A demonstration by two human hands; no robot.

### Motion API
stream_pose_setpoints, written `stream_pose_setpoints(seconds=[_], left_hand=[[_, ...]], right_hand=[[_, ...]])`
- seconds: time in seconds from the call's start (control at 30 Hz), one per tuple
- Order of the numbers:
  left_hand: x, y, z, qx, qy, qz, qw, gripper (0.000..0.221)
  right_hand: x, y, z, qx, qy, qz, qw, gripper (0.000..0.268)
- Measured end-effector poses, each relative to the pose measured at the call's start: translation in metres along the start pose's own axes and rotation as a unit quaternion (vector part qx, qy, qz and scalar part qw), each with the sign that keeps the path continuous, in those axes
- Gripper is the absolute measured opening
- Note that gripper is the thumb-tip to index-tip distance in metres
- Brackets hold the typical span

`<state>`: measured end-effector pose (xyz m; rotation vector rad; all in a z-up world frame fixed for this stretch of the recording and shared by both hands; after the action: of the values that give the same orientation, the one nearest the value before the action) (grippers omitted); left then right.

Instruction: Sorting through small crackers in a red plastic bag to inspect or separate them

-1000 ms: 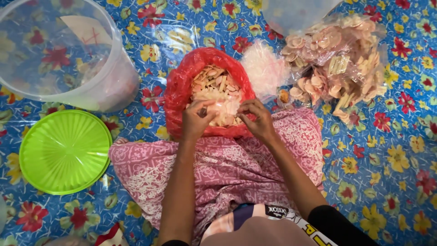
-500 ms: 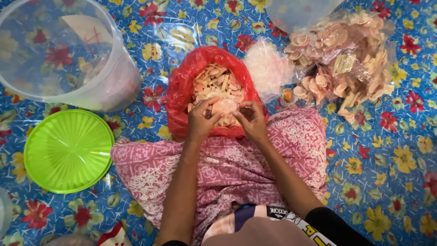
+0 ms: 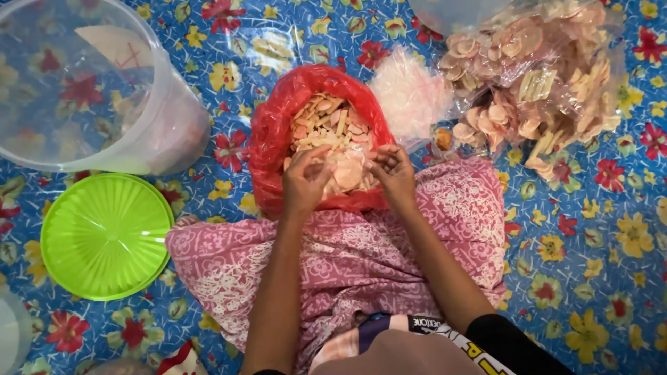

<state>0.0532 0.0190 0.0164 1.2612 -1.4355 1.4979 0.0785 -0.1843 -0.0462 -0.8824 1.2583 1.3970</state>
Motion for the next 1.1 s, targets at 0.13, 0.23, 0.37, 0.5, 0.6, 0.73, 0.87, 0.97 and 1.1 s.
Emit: stream_pose_setpoints(seconds=[0.13, 0.23, 0.37, 0.5, 0.6, 0.73, 0.87, 0.97, 1.1], left_hand=[[-0.019, -0.001, -0.002, 0.007, 0.068, -0.081, 0.994, 0.044], [-0.024, -0.001, 0.002, -0.022, 0.051, -0.105, 0.993, 0.041], [-0.027, -0.002, 0.007, -0.050, -0.002, -0.093, 0.994, 0.032], [-0.030, -0.004, 0.008, -0.086, -0.032, -0.087, 0.992, 0.025], [-0.035, -0.003, 0.008, -0.078, -0.016, -0.085, 0.993, 0.017], [-0.030, -0.007, 0.003, -0.047, -0.005, -0.067, 0.997, 0.012], [-0.018, -0.007, 0.002, -0.038, 0.009, -0.062, 0.997, 0.011], [-0.010, -0.005, 0.002, -0.046, 0.035, -0.061, 0.996, 0.013], [-0.018, -0.004, 0.003, -0.061, -0.008, -0.011, 0.998, 0.011]], right_hand=[[-0.010, 0.000, 0.001, -0.040, -0.017, 0.026, 0.999, 0.050], [-0.018, 0.002, 0.008, -0.075, -0.015, 0.053, 0.996, 0.055], [-0.013, -0.002, 0.014, -0.150, 0.061, 0.061, 0.985, 0.053], [-0.035, 0.009, 0.037, -0.205, 0.104, 0.060, 0.971, 0.046], [-0.042, 0.007, 0.041, -0.206, 0.158, 0.024, 0.965, 0.049], [-0.040, 0.008, 0.041, -0.198, 0.241, 0.001, 0.950, 0.045], [-0.043, 0.010, 0.041, -0.158, 0.318, -0.038, 0.934, 0.021], [-0.042, 0.012, 0.039, -0.158, 0.321, -0.049, 0.932, 0.016], [-0.050, 0.018, 0.042, -0.158, 0.328, -0.070, 0.929, 0.015]])
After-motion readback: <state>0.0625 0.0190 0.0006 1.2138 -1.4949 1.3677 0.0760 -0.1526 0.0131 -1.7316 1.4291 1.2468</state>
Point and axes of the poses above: each hand's wrist, its own y-axis away from the middle knuckle, its own z-axis out of the palm, x = y × z, the point moved 5 cm from there along -y, towards the middle knuckle, and after that the axes turned 8 degrees about z, right-handed, at the moved point
